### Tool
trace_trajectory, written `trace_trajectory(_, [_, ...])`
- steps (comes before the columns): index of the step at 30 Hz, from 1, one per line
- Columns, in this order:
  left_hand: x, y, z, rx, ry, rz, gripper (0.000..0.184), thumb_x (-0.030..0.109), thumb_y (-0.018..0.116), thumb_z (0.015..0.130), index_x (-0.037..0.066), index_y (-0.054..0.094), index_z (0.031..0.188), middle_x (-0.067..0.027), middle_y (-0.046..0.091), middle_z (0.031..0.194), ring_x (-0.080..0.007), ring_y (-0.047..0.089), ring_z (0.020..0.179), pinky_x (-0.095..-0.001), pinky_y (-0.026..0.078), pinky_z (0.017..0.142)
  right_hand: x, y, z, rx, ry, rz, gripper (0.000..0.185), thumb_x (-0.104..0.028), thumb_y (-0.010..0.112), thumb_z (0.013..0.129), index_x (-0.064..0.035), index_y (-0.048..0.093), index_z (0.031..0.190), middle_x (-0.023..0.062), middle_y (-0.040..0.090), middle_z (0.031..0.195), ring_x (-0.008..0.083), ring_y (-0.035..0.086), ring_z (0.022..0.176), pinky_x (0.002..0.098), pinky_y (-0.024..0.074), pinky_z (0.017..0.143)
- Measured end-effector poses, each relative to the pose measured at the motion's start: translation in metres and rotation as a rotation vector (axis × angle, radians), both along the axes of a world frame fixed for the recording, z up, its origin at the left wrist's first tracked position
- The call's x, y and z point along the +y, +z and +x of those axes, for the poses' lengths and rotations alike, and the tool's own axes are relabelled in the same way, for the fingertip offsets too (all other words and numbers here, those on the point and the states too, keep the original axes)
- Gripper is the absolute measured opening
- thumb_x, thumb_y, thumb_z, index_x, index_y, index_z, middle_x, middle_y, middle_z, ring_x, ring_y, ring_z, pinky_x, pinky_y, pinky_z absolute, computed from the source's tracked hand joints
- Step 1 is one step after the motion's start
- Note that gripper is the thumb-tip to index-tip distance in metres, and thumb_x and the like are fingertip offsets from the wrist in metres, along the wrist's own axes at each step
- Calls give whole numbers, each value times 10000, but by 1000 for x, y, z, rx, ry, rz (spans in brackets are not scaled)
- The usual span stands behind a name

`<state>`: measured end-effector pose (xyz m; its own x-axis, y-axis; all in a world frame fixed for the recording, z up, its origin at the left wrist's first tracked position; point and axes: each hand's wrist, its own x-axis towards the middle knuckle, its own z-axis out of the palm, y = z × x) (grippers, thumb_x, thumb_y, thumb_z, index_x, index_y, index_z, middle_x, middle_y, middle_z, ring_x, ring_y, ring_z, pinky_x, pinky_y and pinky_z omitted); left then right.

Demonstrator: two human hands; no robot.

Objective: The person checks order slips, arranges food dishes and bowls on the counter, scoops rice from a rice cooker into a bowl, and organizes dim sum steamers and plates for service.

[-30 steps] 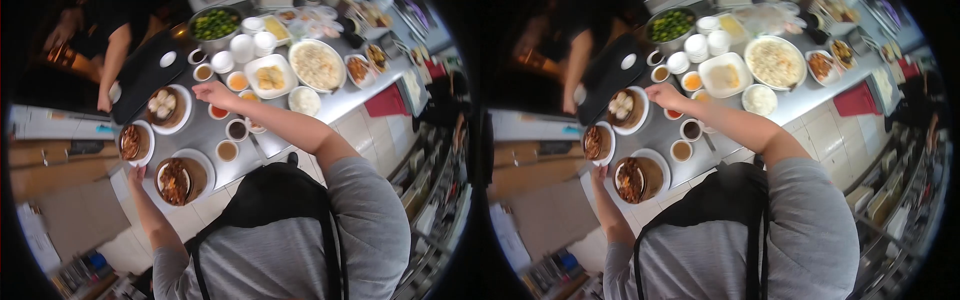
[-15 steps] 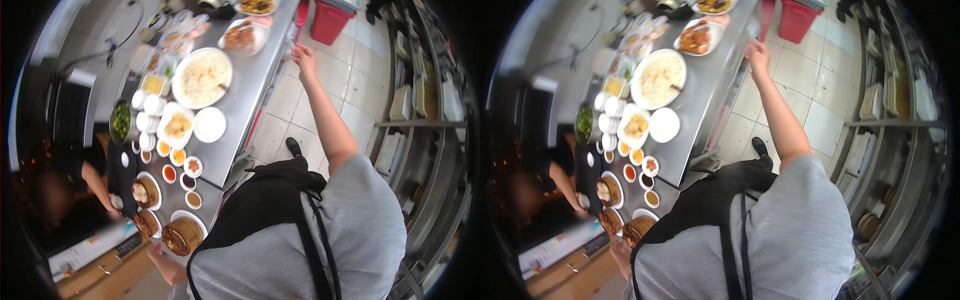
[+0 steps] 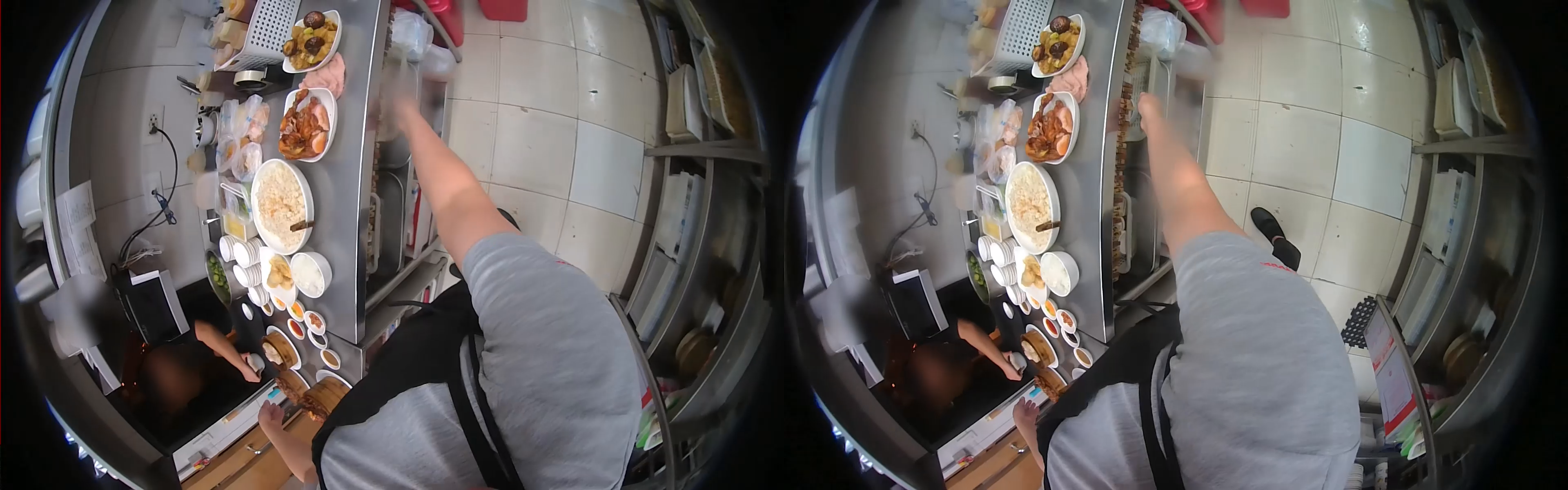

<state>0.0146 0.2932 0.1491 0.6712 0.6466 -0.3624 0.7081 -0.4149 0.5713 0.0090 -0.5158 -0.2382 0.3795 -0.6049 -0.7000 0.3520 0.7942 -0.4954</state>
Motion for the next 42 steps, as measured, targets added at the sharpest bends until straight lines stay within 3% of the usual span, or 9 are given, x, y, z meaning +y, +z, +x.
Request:
trace_trajectory(3, [-23,14,-1,90,-143,-3,428,214,487,861,88,380,1255,-155,385,1259,-288,452,1042,-436,400,830,-7,11,9,-75,-3,-5,362,-249,421,864,47,518,1049,175,543,1062,282,486,1022,382,373,851])
trace_trajectory(12, [-19,23,-24,90,-38,-74,425,275,530,841,109,405,1212,-142,462,1141,-294,460,971,-448,402,776,-42,13,33,-110,-28,68,427,-269,404,882,25,435,1191,169,480,1172,274,460,1063,358,367,865])
trace_trajectory(19, [-6,11,-50,113,18,-61,377,282,535,841,87,451,1152,-121,492,1101,-297,473,936,-439,394,772,-65,51,26,-134,-209,264,279,-179,479,869,40,523,1036,125,564,945,231,548,824,365,447,703])
trace_trajectory(25, [4,-3,-71,103,54,-109,441,289,552,833,56,418,1182,-152,469,1127,-325,473,945,-494,397,787,-86,-41,73,1,-56,80,277,-256,476,875,-12,560,976,78,586,859,210,545,750,377,444,689])
trace_trajectory(33, [30,3,-103,106,45,-154,372,274,497,850,94,448,1172,-144,442,1157,-315,453,963,-477,390,786,-119,-40,77,-51,-202,38,282,-249,509,858,12,549,956,104,590,853,235,557,720,408,450,655])
trace_trajectory(36, [41,-3,-96,127,90,-148,373,283,499,839,116,455,1170,-120,435,1162,-298,439,975,-459,377,775,-135,-43,60,-21,-172,-1,444,-254,557,822,74,481,1111,168,538,1113,244,516,997,367,399,830])
trace_trajectory(38, [50,-14,-94,140,132,-123,380,290,506,832,126,456,1171,-107,434,1156,-290,433,982,-451,370,771,-130,-16,33,438,-45,-124,401,-228,583,810,54,510,1086,121,591,1016,244,569,848,372,442,732])
trace_trajectory(41, [73,-27,-97,92,109,-168,387,303,505,827,138,451,1173,-89,429,1119,-268,423,941,-438,355,766,-142,-18,9,412,-272,-212,324,-236,600,810,5,538,1018,76,605,885,217,572,707,347,465,631])
trace_trajectory(42, [81,-33,-98,35,124,-156,343,311,502,829,129,482,1118,-80,461,1020,-245,443,862,-414,372,715,-132,12,-6,177,-425,-195,282,-244,593,819,-16,534,974,70,590,835,187,560,679,318,466,611])
